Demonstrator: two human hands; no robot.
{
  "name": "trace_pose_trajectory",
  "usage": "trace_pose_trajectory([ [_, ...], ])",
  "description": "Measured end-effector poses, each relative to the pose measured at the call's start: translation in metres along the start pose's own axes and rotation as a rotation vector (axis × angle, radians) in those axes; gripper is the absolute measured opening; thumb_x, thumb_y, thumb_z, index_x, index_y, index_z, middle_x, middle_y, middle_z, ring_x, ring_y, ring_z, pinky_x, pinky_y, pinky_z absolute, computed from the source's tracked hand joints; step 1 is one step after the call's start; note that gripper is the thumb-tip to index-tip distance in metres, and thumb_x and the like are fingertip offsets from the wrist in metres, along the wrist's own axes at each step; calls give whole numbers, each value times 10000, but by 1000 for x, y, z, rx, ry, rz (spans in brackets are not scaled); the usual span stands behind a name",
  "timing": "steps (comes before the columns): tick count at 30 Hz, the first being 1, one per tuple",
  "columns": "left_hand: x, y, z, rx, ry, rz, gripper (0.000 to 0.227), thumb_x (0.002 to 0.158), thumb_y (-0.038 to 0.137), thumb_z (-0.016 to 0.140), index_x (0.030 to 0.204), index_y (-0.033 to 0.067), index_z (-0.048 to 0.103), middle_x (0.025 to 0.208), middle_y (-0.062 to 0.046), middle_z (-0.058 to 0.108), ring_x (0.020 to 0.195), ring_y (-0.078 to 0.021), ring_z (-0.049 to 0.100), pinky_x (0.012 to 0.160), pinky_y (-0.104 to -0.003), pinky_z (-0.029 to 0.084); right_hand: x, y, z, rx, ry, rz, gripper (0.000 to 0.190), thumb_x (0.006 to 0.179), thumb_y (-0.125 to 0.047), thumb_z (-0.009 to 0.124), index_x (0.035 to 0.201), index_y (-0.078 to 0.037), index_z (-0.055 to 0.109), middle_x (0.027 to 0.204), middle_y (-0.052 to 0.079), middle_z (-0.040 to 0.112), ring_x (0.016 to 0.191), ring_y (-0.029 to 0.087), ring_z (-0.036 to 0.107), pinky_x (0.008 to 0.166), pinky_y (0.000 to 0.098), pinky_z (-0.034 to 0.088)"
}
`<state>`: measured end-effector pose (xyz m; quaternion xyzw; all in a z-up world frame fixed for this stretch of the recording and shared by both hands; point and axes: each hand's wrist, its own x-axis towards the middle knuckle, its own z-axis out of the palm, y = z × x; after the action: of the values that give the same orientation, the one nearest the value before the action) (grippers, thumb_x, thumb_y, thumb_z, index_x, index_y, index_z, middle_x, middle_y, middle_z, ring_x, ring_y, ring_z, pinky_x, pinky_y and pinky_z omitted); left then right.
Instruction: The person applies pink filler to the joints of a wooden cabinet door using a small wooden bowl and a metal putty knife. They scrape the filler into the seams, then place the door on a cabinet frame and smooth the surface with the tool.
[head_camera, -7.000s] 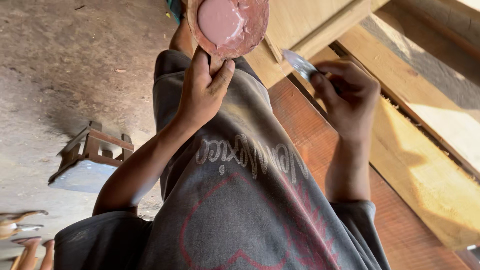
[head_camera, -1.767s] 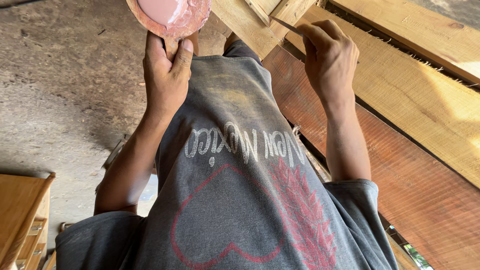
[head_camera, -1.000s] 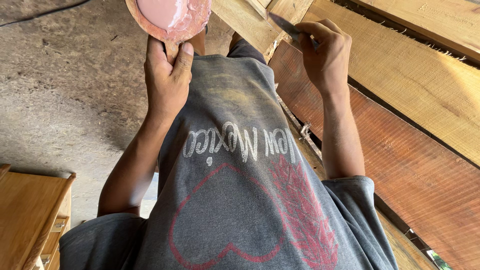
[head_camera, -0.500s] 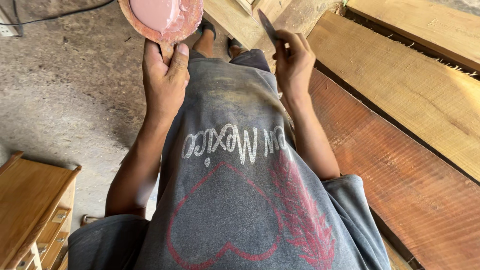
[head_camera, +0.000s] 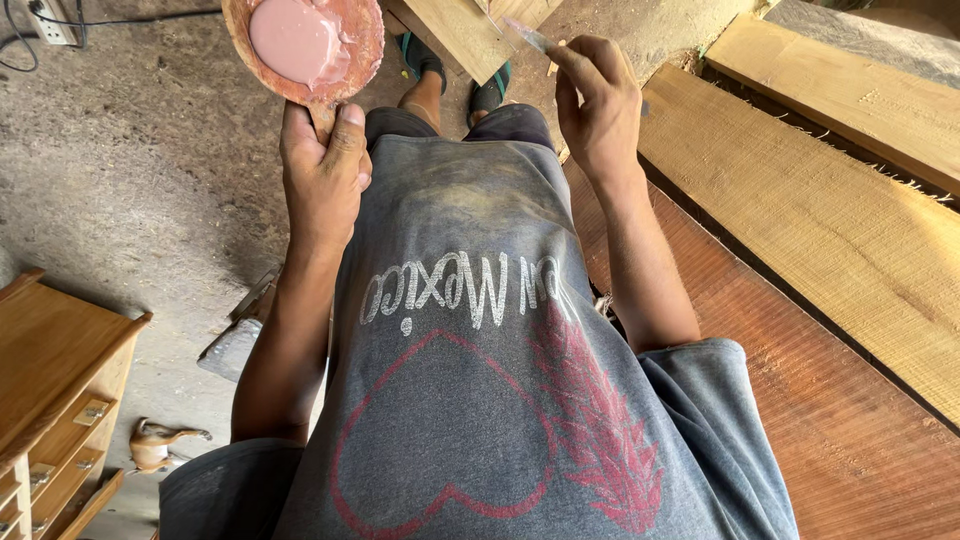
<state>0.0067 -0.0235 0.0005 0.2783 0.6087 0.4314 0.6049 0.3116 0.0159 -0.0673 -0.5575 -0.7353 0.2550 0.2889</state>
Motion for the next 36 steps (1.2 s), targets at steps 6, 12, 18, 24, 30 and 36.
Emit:
trace_pose_trajectory([
  [6,-11,-8,9,-9,-8,-20,199,1113,45,565,1280,-1,468,866,0,530,568,-47,442,475,-211,369,5,-29,-13,202,67,156,216,996,76,676,1181,-34,703,1120,113,726,841,244,729,709,335,583],
  [12,-3,-4,22,74,-149,37,219,1056,3,537,1257,0,448,902,-6,521,574,-47,468,490,-216,413,-12,-108,-46,228,23,120,266,985,96,666,1208,-46,690,1116,132,685,916,263,729,759,344,600],
  [18,11,12,10,315,-236,67,244,1061,20,541,1286,-22,456,880,-1,525,625,-57,509,545,-242,460,14,-143,-40,78,69,94,338,928,95,700,1236,-44,700,1111,139,682,948,299,716,788,380,580],
  [24,43,23,-31,293,-397,171,177,1109,8,562,1240,-31,450,866,-11,482,668,-72,510,592,-254,464,34,-174,-19,-4,165,136,307,976,80,717,1256,-44,696,1148,132,685,979,282,731,824,366,598],
  [30,77,55,-81,144,-554,16,301,1064,-7,523,1348,-35,429,904,11,478,636,-41,484,541,-221,447,51,-224,12,1,220,339,279,965,91,720,1214,-36,719,1093,126,694,862,209,726,695,301,596],
  [36,94,88,-110,284,-682,65,348,1070,-24,513,1405,-36,420,881,9,497,644,-50,502,564,-223,460,57,-263,46,13,278,438,279,950,77,736,1206,-35,734,1059,122,703,809,203,722,679,315,583],
])
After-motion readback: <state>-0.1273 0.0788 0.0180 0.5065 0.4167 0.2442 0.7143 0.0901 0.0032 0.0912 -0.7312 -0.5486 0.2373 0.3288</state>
